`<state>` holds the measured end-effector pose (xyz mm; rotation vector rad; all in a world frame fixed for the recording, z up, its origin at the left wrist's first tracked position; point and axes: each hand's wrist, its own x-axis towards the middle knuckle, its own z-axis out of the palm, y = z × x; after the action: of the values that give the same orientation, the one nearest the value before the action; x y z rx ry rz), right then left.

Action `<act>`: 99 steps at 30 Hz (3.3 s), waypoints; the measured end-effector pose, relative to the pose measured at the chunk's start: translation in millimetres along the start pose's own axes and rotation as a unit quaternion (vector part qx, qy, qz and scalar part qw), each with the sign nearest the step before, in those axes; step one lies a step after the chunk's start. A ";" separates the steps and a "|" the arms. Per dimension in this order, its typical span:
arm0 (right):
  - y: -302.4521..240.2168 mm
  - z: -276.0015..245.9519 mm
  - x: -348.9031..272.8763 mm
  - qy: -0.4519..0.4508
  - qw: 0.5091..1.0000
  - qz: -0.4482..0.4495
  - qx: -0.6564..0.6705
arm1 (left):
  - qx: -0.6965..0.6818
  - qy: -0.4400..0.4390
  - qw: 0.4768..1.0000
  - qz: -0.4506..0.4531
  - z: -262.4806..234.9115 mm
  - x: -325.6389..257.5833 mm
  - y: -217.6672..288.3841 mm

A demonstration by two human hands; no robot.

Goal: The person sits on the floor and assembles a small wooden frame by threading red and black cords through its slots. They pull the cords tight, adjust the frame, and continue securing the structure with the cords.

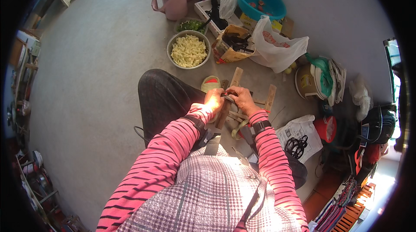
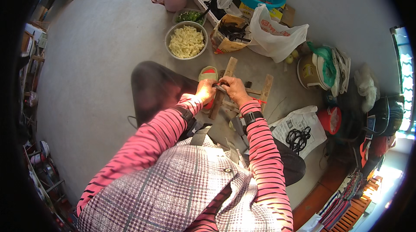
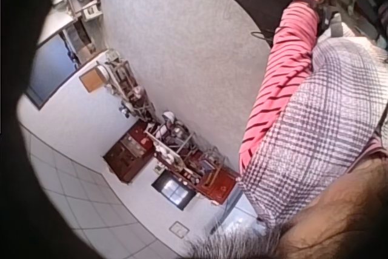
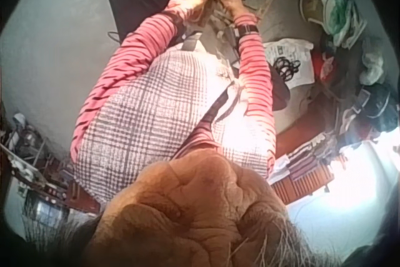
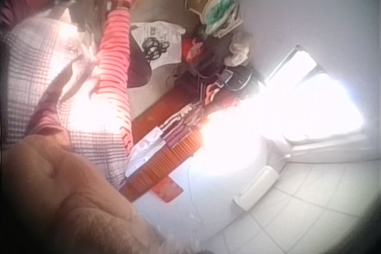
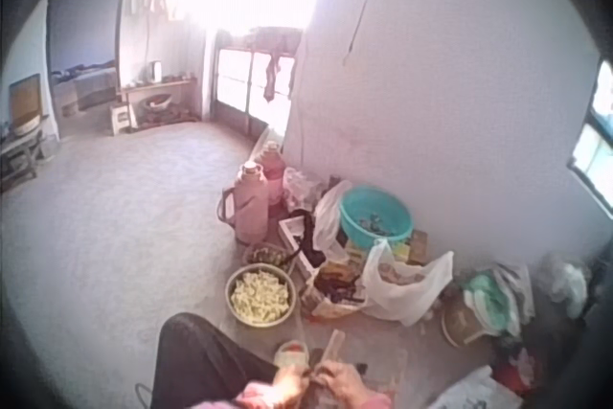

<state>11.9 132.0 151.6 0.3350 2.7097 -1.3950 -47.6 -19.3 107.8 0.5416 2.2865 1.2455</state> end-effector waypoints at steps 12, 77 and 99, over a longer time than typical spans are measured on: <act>10.5 6.5 -2.4 0.007 0.998 -0.006 -0.064 | -0.079 -0.017 0.994 -0.071 -2.6 8.8 8.6; -3.3 12.2 -13.2 0.018 0.968 -0.104 -0.229 | -0.418 -0.092 0.849 -0.309 5.6 6.6 -10.5; 0.6 19.9 3.6 0.044 0.964 -0.117 -0.234 | -0.221 -0.113 0.860 -0.446 55.0 39.8 -60.4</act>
<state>7.8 116.7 138.9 0.0423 3.1137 -0.7407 -54.7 8.3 21.6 -0.4834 1.6101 1.0587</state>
